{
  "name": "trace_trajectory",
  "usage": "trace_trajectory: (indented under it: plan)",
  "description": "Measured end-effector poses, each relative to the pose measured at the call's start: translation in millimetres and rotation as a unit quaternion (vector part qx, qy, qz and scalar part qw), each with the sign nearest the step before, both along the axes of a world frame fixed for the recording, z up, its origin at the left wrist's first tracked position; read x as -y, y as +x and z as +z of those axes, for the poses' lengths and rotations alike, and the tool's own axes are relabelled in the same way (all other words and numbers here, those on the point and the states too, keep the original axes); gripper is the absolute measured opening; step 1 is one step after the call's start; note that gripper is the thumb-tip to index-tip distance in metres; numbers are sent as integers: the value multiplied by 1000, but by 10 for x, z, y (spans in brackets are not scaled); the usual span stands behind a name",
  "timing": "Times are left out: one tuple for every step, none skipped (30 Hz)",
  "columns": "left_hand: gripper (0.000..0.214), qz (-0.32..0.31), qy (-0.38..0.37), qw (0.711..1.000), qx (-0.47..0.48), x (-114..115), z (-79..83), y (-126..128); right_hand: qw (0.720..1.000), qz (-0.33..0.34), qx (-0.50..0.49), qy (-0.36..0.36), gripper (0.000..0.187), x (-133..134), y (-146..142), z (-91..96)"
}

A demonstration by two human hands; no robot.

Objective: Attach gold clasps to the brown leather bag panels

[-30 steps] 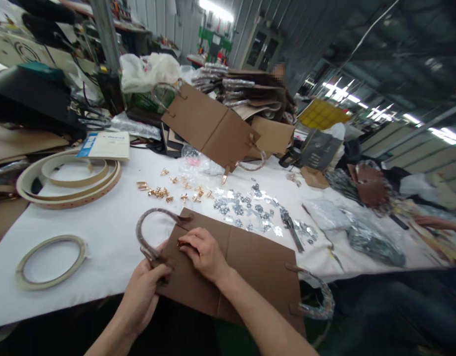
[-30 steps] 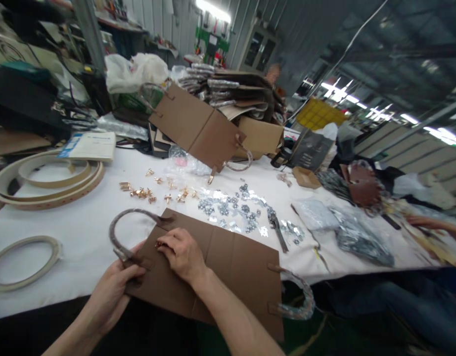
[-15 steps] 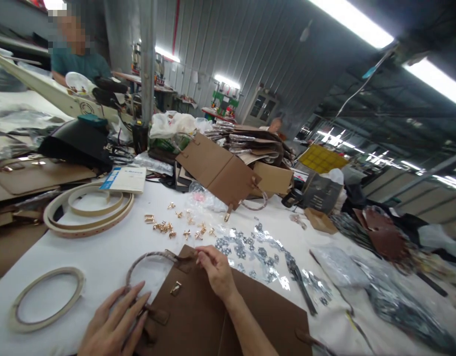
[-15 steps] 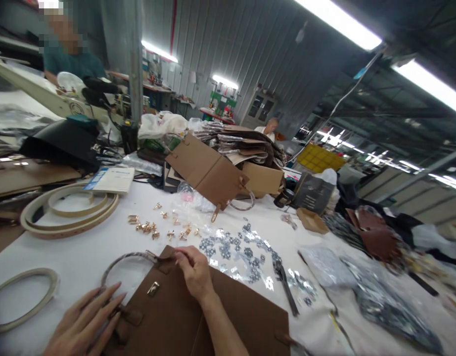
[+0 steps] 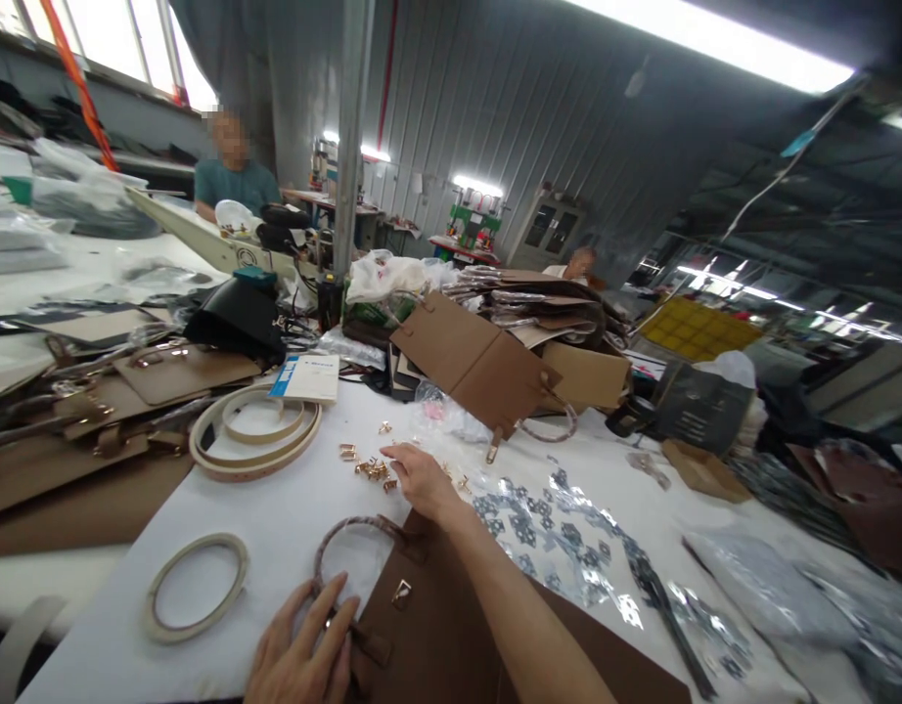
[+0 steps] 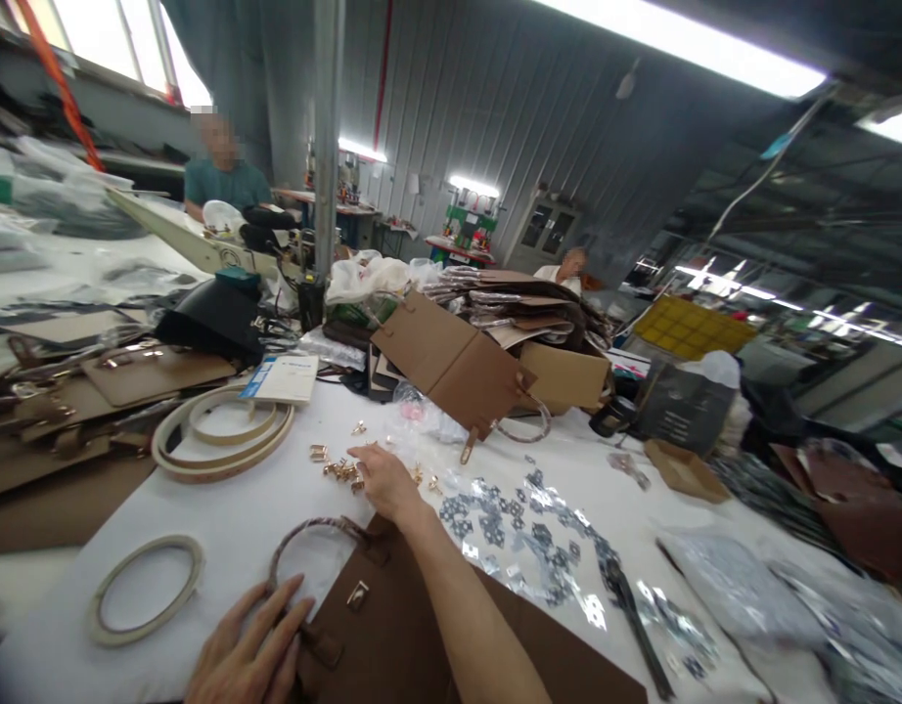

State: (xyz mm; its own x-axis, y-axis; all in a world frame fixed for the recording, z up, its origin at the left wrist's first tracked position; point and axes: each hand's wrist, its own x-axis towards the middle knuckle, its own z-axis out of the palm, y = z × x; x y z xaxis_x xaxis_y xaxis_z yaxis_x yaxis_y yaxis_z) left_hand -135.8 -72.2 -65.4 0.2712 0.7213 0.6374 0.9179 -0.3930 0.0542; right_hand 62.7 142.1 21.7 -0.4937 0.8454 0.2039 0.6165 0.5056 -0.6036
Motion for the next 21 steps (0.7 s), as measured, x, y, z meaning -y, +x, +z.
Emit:
trace_trajectory:
  plan:
    - [41,7,-6,1000,-9,8,-10,-2,1000,5,7,1,36,-74,-88,2]
    - [41,11,-12,1000,-19,18,-21,-7,1000,11,14,1,34,-150,-181,7]
    - [42,14,-18,999,-30,26,-33,-14,1000,17,22,-2,31,-226,-277,13]
    - [43,15,-22,999,-39,33,-46,-24,999,21,30,-6,27,-300,-374,18]
    - [43,15,-23,999,-47,37,-63,-33,999,23,38,-10,24,-371,-467,22]
    - [44,16,-21,998,-51,37,-82,-42,999,22,48,-15,20,-438,-556,23]
    - [44,17,-13,998,-53,33,-104,-49,998,16,57,-19,17,-499,-637,22]
    - [44,17,-5,998,-52,25,-127,-53,998,7,64,-24,15,-554,-709,17]
    - [44,16,6,999,-52,14,-149,-55,997,-2,70,-30,14,-602,-771,9]
    - [43,14,18,999,-49,2,-167,-54,997,-11,73,-38,13,-644,-823,-1]
    - [43,13,28,998,-47,-9,-178,-52,996,-17,73,-48,12,-680,-866,-13]
    - [42,13,35,998,-45,-19,-180,-48,995,-22,71,-61,11,-710,-900,-27]
    - [42,14,37,998,-43,-26,-172,-44,995,-26,65,-75,11,-735,-927,-40]
    - [42,14,33,999,-40,-28,-152,-39,994,-30,55,-89,12,-753,-949,-53]
    - [42,13,27,999,-36,-26,-124,-35,993,-35,41,-103,12,-766,-964,-61]
    - [42,11,19,999,-28,-21,-88,-30,992,-43,22,-116,10,-774,-973,-64]
    - [41,7,11,1000,-18,-13,-49,-26,990,-53,-2,-128,7,-775,-974,-58]
    - [41,1,4,1000,-5,-4,-10,-22,988,-64,-30,-139,4,-770,-964,-43]
    - [40,-5,-4,1000,10,5,27,-19,984,-76,-61,-151,8,-758,-940,-18]
    - [39,-13,-14,1000,25,11,60,-16,979,-86,-94,-162,14,-736,-896,15]
    - [38,-21,-27,999,41,15,88,-14,972,-95,-125,-172,20,-704,-828,54]
